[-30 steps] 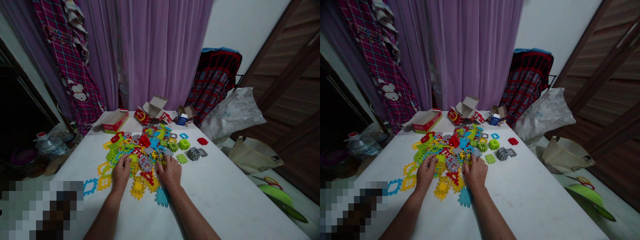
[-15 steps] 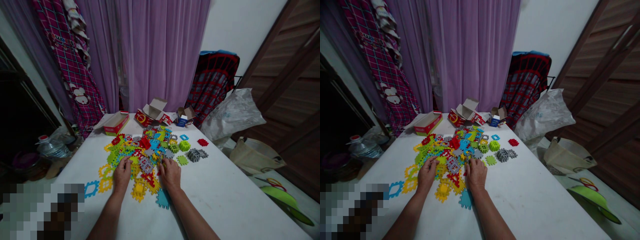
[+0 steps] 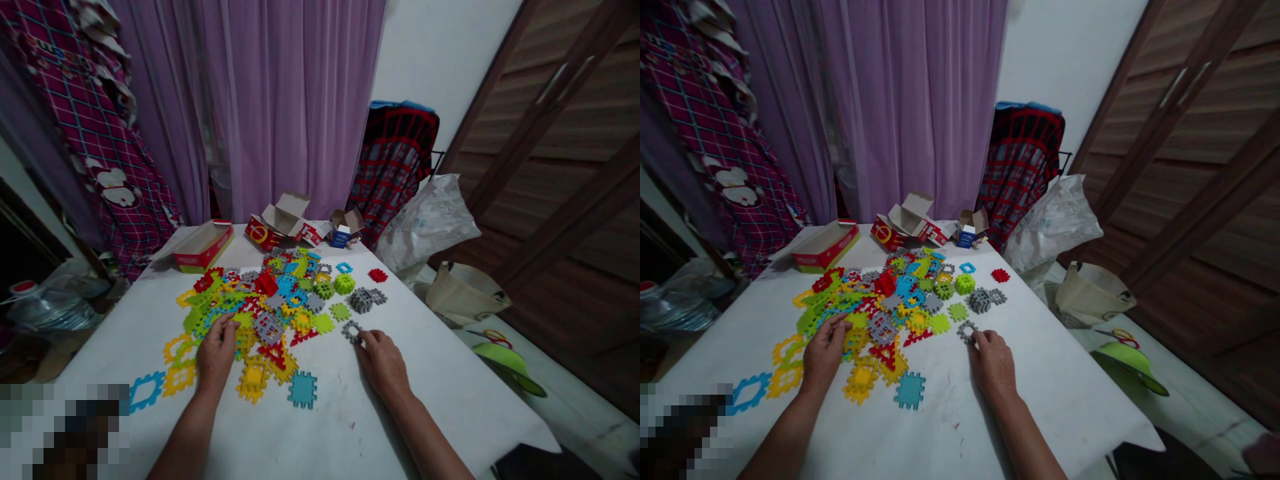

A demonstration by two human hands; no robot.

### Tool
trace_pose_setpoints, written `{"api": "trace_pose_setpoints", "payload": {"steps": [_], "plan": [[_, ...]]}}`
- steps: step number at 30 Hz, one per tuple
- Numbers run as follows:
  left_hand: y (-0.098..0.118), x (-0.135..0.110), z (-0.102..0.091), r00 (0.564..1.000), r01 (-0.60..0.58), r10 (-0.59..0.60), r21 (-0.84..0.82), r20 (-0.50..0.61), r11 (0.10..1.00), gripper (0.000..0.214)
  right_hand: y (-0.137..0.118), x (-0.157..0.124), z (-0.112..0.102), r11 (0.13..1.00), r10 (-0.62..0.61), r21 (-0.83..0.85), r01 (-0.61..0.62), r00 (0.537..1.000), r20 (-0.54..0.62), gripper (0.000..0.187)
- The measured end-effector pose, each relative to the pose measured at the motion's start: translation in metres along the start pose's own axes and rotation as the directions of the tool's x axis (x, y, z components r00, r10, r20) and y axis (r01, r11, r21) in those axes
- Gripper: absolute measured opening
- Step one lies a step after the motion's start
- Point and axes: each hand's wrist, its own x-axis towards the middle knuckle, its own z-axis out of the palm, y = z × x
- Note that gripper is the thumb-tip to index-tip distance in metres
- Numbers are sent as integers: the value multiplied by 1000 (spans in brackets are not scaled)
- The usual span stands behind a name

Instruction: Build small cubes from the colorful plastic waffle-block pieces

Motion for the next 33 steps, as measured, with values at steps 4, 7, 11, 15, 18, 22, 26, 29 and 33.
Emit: {"api": "trace_pose_setpoints", "payload": {"steps": [4,7,11,15,18,22,26,29,33], "plan": [[0,0,-1,1000,-14,14,1,-3,1000,41,6,-4,6,992,121,50,-117,989,-89,35],[-1,0,-1,1000,-29,29,-5,-1,1000,43,4,-5,7,986,168,32,-165,979,-112,35],[-1,0,-1,999,-35,35,5,-1,999,43,3,-3,6,985,168,50,-163,979,-114,24],[-1,0,-1,999,-32,32,18,2,999,42,5,-1,6,983,171,82,-162,978,-118,26],[-2,1,-2,999,-35,35,25,6,999,41,8,2,7,988,139,92,-128,982,-126,32],[-3,1,-1,999,-35,35,26,5,999,42,13,6,8,991,94,101,-82,988,-120,31],[-3,0,-1,999,-50,50,8,10,999,43,17,8,14,992,65,116,-47,986,-154,27],[0,-1,-2,999,-46,46,-2,9,999,42,19,6,20,985,51,169,-14,975,-216,25],[5,-1,-4,1000,-28,27,4,9,1000,42,21,11,23,962,105,273,-1,925,-365,28]]}}
